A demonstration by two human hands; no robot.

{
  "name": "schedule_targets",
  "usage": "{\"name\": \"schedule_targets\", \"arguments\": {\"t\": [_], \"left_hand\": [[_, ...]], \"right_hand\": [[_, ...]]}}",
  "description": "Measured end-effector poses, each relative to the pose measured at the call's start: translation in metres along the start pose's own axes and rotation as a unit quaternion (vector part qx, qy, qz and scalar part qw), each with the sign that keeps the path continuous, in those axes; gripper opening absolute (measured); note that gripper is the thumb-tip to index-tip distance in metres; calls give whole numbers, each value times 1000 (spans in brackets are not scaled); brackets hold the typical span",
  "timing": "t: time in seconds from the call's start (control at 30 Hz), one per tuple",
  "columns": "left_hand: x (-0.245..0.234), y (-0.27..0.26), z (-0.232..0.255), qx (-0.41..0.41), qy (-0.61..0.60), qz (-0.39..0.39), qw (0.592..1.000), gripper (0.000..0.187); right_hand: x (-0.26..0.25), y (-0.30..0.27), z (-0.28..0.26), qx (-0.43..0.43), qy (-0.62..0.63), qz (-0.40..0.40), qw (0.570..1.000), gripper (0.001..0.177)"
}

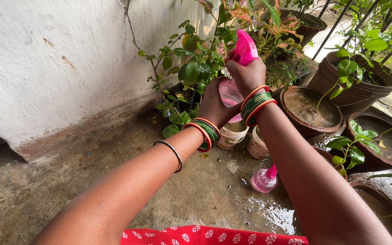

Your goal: The person waters potted plants by hand using a spray bottle.

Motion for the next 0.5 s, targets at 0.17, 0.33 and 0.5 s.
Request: {"name": "schedule_targets", "arguments": {"t": [0.17, 0.33, 0.5], "left_hand": [[2, -1, -1, 16, 16, 9, 1000, 99], [1, -2, 3, 8, 7, 3, 1000, 100], [-1, -2, 3, 12, 4, 7, 1000, 99]], "right_hand": [[-1, -1, -2, 13, -30, -9, 999, 17], [-1, -1, -3, 22, -32, 3, 999, 16], [0, 0, -3, -31, 15, -13, 999, 18]]}}
Point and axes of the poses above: each hand's wrist, its own y-axis towards the middle knuckle, its own x-axis out of the palm, z = x × y, the point moved 2 cm from there along y, towards the middle knuckle, and after that the axes turned 9 degrees about -z, right-handed, at the moved point
